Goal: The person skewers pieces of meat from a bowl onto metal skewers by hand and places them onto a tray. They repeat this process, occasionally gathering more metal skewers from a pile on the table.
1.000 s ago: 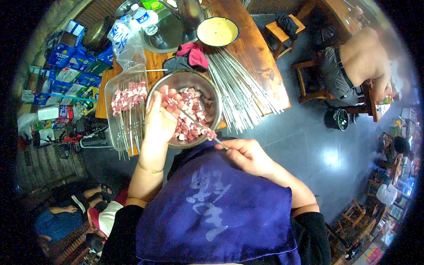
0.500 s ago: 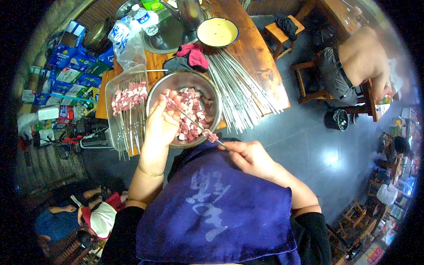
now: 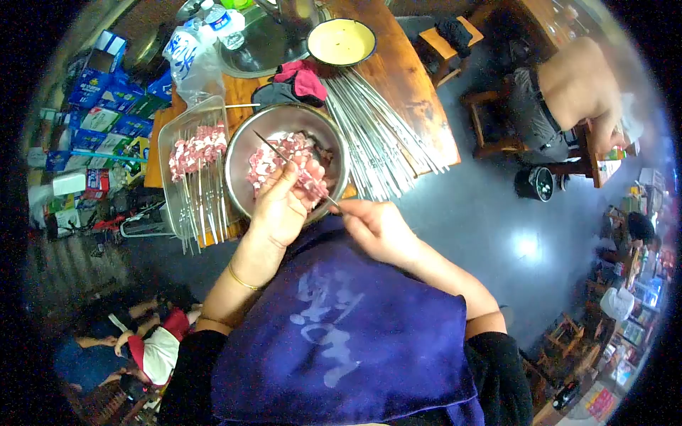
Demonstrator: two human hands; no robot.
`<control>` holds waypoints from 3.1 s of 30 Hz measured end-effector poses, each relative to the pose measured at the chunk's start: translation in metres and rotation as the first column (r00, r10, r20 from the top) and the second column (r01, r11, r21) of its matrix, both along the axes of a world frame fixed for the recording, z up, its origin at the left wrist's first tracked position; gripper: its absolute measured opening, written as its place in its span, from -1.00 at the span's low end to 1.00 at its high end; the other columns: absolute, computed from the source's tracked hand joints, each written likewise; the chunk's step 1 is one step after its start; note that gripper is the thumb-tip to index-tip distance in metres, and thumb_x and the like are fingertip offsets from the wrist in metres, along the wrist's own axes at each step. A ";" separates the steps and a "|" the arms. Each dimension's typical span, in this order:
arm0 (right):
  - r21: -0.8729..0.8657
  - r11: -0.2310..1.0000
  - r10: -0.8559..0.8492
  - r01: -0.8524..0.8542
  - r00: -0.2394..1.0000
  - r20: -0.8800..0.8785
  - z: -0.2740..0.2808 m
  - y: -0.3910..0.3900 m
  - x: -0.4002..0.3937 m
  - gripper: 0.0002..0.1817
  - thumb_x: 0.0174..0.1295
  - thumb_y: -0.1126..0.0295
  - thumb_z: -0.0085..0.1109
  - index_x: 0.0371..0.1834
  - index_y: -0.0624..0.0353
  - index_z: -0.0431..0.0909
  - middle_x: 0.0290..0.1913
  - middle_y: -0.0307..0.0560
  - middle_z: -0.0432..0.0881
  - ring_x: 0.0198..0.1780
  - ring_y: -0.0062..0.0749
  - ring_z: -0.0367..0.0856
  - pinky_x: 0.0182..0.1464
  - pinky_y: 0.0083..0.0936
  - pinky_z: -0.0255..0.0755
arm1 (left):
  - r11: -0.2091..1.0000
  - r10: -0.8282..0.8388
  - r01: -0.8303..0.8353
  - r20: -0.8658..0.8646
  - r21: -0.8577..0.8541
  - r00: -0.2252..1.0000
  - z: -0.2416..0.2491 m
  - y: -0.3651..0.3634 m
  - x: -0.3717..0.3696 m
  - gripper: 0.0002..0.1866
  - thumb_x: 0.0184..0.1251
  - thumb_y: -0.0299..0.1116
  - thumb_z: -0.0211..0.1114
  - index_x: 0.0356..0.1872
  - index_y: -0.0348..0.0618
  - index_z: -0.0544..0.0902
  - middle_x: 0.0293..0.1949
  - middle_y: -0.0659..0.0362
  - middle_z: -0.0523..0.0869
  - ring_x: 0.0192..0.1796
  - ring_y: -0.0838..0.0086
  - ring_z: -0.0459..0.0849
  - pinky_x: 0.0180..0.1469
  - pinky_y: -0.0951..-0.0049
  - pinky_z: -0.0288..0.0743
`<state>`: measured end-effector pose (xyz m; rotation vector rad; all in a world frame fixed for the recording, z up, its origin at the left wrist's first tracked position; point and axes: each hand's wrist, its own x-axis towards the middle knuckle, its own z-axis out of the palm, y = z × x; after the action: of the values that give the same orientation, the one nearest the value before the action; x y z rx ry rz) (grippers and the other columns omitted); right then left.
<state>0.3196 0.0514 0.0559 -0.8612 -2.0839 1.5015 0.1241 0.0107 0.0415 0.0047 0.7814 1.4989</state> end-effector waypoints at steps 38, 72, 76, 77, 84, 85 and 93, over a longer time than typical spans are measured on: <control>-0.557 0.823 -0.131 0.113 0.991 0.008 -0.007 -0.003 0.035 -0.70 0.32 0.53 -0.02 0.07 0.37 0.53 -0.44 -0.28 0.57 -0.43 -0.72 0.45 -0.37 -0.64 0.39 | 0.939 -0.341 0.325 -0.433 -0.114 0.834 -0.075 0.026 -0.123 -0.81 0.36 -0.49 0.11 -0.06 -0.22 0.59 -0.18 0.09 0.70 -0.18 0.34 0.71 -0.04 0.36 0.60; -0.147 0.988 -0.046 0.055 0.997 0.066 0.004 0.000 0.030 -0.73 0.25 0.54 0.04 -0.01 0.28 0.59 -0.48 0.04 0.62 -0.51 -0.48 0.58 -0.38 -0.50 0.49 | 0.984 0.071 -0.035 -0.203 0.177 0.977 0.007 0.032 -0.049 -0.63 0.50 -0.37 0.08 0.26 -0.21 0.42 0.20 -0.01 0.53 0.13 0.25 0.61 0.12 0.25 0.56; -0.121 0.992 -0.028 0.036 0.997 0.072 0.009 0.002 0.027 -0.73 0.24 0.54 0.04 -0.01 0.28 0.59 -0.44 0.07 0.64 -0.47 -0.40 0.64 -0.35 -0.48 0.51 | 0.971 0.092 -0.047 -0.188 0.235 0.978 -0.001 0.035 -0.053 -0.60 0.46 -0.47 0.09 0.28 -0.24 0.39 0.20 -0.01 0.51 0.14 0.26 0.58 0.18 0.24 0.53; -0.119 0.992 -0.021 0.030 0.997 0.075 0.011 0.002 0.027 -0.73 0.24 0.54 0.05 -0.01 0.27 0.59 -0.42 0.08 0.65 -0.46 -0.37 0.65 -0.33 -0.47 0.52 | 0.972 0.102 -0.056 -0.195 0.227 0.976 -0.001 0.035 -0.054 -0.60 0.44 -0.50 0.10 0.27 -0.25 0.39 0.19 -0.01 0.52 0.14 0.26 0.59 0.19 0.24 0.53; -0.092 0.996 0.002 0.003 0.999 0.051 0.005 0.004 0.025 -0.73 0.24 0.55 0.05 -0.01 0.27 0.59 -0.35 0.11 0.68 -0.39 -0.33 0.70 -0.27 -0.47 0.55 | 0.973 0.124 -0.088 -0.161 0.214 0.979 0.006 0.031 -0.057 -0.62 0.39 -0.57 0.11 0.22 -0.26 0.44 0.19 -0.02 0.52 0.17 0.29 0.57 0.25 0.29 0.48; -0.089 0.996 -0.003 0.006 0.999 0.039 0.003 0.003 0.025 -0.73 0.24 0.55 0.05 -0.01 0.27 0.60 -0.34 0.11 0.69 -0.38 -0.34 0.70 -0.26 -0.48 0.55 | 0.972 0.124 -0.092 -0.139 0.218 0.982 0.006 0.030 -0.057 -0.63 0.40 -0.56 0.11 0.21 -0.25 0.44 0.21 -0.03 0.52 0.18 0.30 0.57 0.26 0.30 0.48; -0.144 0.989 0.029 -0.021 0.998 0.055 0.012 0.005 0.022 -0.71 0.24 0.55 0.05 0.01 0.26 0.60 -0.25 0.11 0.71 -0.30 -0.33 0.73 -0.20 -0.51 0.56 | 0.951 0.099 -0.119 0.083 0.285 0.992 0.015 0.022 -0.050 -0.67 0.50 -0.33 0.05 0.20 -0.17 0.47 0.24 0.02 0.51 0.22 0.33 0.55 0.33 0.23 0.41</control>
<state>0.3414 0.0559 0.0680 -0.9441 -2.0538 1.6756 0.0738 0.0326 0.0568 0.1317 0.5079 1.6993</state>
